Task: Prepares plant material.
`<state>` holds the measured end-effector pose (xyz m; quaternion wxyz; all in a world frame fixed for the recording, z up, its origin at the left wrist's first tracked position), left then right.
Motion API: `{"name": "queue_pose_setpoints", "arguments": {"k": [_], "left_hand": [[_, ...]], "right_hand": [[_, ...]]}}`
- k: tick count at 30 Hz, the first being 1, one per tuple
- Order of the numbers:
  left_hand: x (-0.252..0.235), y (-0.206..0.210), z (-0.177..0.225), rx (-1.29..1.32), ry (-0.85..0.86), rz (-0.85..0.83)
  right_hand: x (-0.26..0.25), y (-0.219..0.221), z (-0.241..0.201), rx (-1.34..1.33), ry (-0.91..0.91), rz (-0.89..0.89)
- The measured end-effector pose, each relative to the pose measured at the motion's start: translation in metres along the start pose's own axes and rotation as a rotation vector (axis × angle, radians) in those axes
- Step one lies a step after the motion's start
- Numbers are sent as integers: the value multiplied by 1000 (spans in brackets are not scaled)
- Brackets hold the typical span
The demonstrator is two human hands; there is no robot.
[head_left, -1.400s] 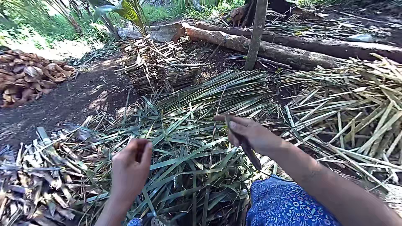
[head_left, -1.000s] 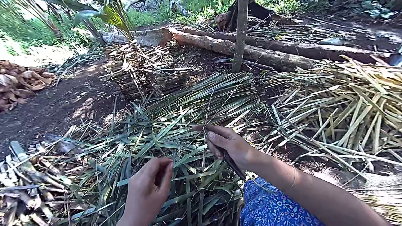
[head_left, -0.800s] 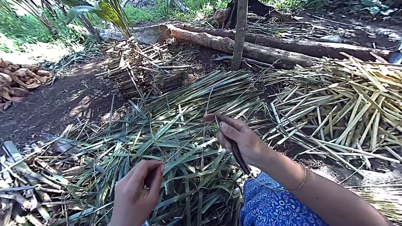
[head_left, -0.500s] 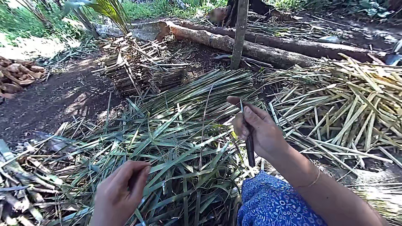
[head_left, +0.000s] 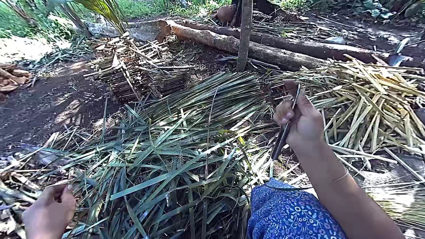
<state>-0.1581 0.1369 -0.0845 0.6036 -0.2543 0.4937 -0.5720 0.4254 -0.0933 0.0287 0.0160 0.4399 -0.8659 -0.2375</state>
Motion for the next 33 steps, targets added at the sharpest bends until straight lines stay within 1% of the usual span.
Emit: {"name": "queue_pose_setpoints", "arguments": {"k": [4, 6, 7, 8, 9, 10, 13, 15, 17, 19, 21, 24, 29, 33], "left_hand": [[17, 4, -43, -76, -387, -56], [20, 4, -44, -92, -468, -41], [19, 3, -38, -70, -462, -34], [17, 0, -24, -27, -417, -28], [15, -2, -4, 32, -341, -32], [14, -3, 20, 84, -242, -49], [12, -2, 98, 207, 81, -79], [17, -3, 149, 282, 171, -128], [29, -1, 187, 341, 303, -125], [43, 1, 215, 418, 403, -119], [54, 3, 233, 469, 482, -135], [64, 6, 246, 544, 552, -172], [70, 6, 249, 633, 586, -236], [71, 5, 245, 665, 592, -275]], "right_hand": [[-8, -20, 1, -49, 9, 187], [-11, -30, 5, -125, 30, 302], [-12, -32, 7, -162, 46, 347], [-13, -33, 10, -169, 64, 360], [-13, -32, 13, -141, 93, 337], [-11, -27, 16, -81, 140, 275], [1, 0, 34, 192, 319, -52], [13, 23, 45, 308, 417, -268], [25, 44, 53, 356, 490, -404], [36, 58, 59, 345, 559, -480], [44, 69, 62, 325, 603, -503], [48, 80, 62, 269, 577, -532], [50, 85, 59, 221, 507, -522], [47, 82, 58, 218, 502, -537]]}}
Point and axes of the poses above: each hand's wrist, its own x-axis away from the middle knuckle, its own y-axis out of the palm, z = x × y, the point moved 4 cm from there along -x, towards the middle knuckle, and after that the axes turned 10 degrees about y, right-handed, at the moved point
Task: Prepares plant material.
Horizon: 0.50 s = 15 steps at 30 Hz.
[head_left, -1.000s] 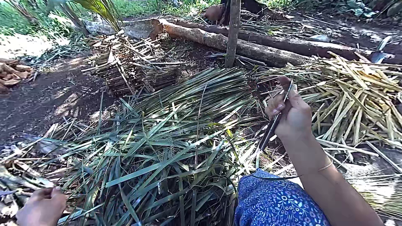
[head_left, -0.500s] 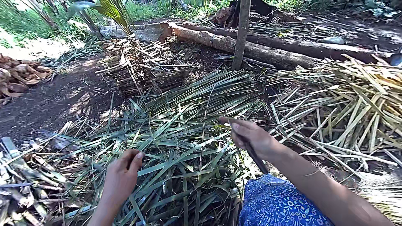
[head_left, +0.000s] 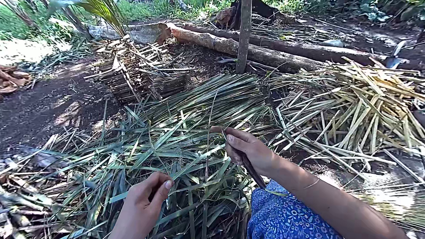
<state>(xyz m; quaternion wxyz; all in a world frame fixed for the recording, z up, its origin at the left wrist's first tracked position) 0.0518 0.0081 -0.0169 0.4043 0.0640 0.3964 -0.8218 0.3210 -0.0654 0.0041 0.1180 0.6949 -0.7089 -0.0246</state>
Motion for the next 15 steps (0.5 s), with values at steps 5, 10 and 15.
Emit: {"name": "queue_pose_setpoints", "arguments": {"k": [5, 10, 15], "left_hand": [[2, -7, -4, 67, 0, -21], [9, -36, -23, -5, -28, 14], [23, -76, -63, -220, -119, 93]], "right_hand": [[0, -5, 1, 11, -42, 11], [5, -34, -13, -8, -152, 224], [14, -69, -22, -115, -253, 401]]}}
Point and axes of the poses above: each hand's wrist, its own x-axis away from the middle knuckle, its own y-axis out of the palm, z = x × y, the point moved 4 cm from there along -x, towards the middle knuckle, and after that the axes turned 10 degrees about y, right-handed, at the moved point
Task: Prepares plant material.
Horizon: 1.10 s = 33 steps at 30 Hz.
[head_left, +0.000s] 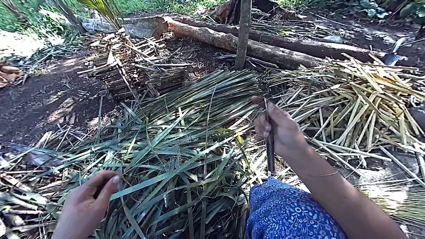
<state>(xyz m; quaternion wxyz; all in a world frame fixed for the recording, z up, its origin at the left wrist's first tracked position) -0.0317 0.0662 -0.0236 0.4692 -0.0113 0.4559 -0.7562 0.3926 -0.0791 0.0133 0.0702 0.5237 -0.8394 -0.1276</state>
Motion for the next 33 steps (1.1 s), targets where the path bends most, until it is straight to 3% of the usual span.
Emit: {"name": "queue_pose_setpoints", "arguments": {"k": [5, 10, 18, 21, 25, 28, 33], "left_hand": [[20, -34, -73, -238, -244, 40], [61, -63, -154, -389, -561, 183], [73, -71, -161, -430, -868, 380], [55, -56, -123, -309, -754, 340], [-2, -10, -49, -80, -432, 185], [-24, 27, 5, 132, -317, 41], [-26, 64, 66, 336, -143, -115]], "right_hand": [[-6, -30, -4, -79, -58, 136], [-10, -58, -6, -151, -84, 324], [-15, -84, -3, -338, -143, 559], [-12, -71, 4, -227, -39, 465], [-4, -17, 28, 114, 203, 6], [5, 20, 35, 209, 267, -255], [20, 57, 34, 184, 300, -388]]}}
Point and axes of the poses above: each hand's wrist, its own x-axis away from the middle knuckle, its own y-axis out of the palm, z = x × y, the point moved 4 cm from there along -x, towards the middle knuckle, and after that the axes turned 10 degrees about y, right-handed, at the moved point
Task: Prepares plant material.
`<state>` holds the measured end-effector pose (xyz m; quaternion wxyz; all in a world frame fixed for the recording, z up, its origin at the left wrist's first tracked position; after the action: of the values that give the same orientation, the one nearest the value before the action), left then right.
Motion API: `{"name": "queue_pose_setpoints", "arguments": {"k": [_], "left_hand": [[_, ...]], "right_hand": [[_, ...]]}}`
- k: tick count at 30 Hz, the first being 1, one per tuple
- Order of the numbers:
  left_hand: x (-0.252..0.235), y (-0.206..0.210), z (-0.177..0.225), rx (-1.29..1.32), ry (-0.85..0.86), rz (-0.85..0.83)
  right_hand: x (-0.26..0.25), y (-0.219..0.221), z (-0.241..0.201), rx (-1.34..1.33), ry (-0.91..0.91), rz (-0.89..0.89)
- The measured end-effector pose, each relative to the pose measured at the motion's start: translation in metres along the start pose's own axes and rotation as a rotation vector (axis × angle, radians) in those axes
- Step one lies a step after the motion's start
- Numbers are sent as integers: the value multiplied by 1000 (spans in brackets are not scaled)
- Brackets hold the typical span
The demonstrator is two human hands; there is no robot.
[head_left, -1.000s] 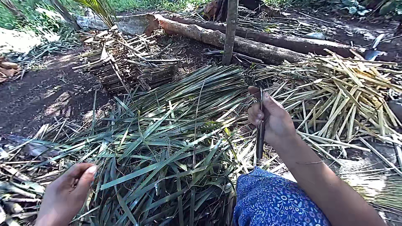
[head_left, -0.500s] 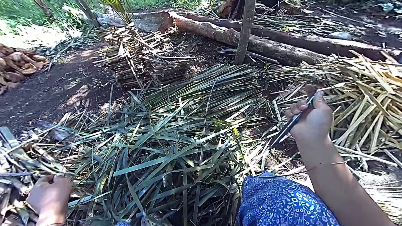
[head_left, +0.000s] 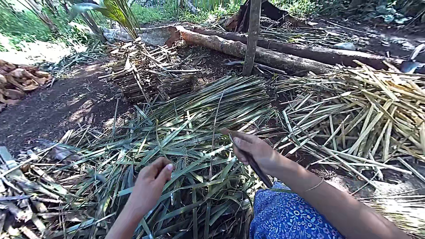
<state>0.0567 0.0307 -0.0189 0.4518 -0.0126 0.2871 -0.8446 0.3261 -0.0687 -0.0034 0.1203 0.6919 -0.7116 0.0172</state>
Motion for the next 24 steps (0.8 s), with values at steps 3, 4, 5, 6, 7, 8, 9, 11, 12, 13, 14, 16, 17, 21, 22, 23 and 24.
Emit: {"name": "queue_pose_setpoints", "arguments": {"k": [3, 4, 5, 6, 7, 8, 9, 11, 12, 13, 14, 16, 17, 21, 22, 23, 24], "left_hand": [[3, 12, 12, 41, 25, -66], [4, 13, 14, 57, 25, -84], [4, 14, 15, 69, 27, -100], [4, 13, 15, 81, 32, -110], [5, 11, 14, 90, 38, -117], [5, 8, 14, 91, 41, -121], [4, 4, 12, 82, 45, -115], [3, -12, 3, 17, 45, -75], [2, -23, -5, -41, 29, -39], [1, -36, -15, -116, -3, 6], [0, -51, -28, -207, -46, 55], [1, -82, -59, -358, -187, 169], [4, -97, -75, -410, -249, 246], [20, -128, -107, -462, -519, 482], [21, -131, -108, -456, -545, 524], [21, -132, -107, -453, -561, 560], [20, -134, -105, -451, -581, 586]], "right_hand": [[1, 11, -2, 1, -31, -14], [0, 12, -2, 5, -40, -18], [0, 12, -1, 9, -50, -19], [0, 11, -1, 14, -64, -10], [-1, 9, -1, 15, -86, 7], [-1, 5, -1, 8, -115, 32], [-1, 0, -3, -1, -147, 71], [0, -18, -8, -27, -219, 169], [1, -31, -10, -57, -257, 216], [3, -45, -13, -91, -296, 266], [7, -59, -17, -134, -333, 327], [14, -89, -21, -244, -382, 464], [18, -103, -22, -297, -397, 533], [28, -137, -15, -512, -439, 770], [29, -141, -13, -547, -456, 797], [30, -147, -11, -582, -478, 810], [31, -152, -9, -608, -505, 815]]}}
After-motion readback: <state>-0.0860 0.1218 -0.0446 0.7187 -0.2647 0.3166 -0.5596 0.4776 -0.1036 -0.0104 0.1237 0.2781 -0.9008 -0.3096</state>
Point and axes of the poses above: each hand's wrist, its own x-axis away from the middle knuckle, its own y-axis out of the palm, z = x × y, the point moved 4 cm from there along -x, towards the middle knuckle, and after that the axes turned 10 degrees about y, right-handed, at the moved point
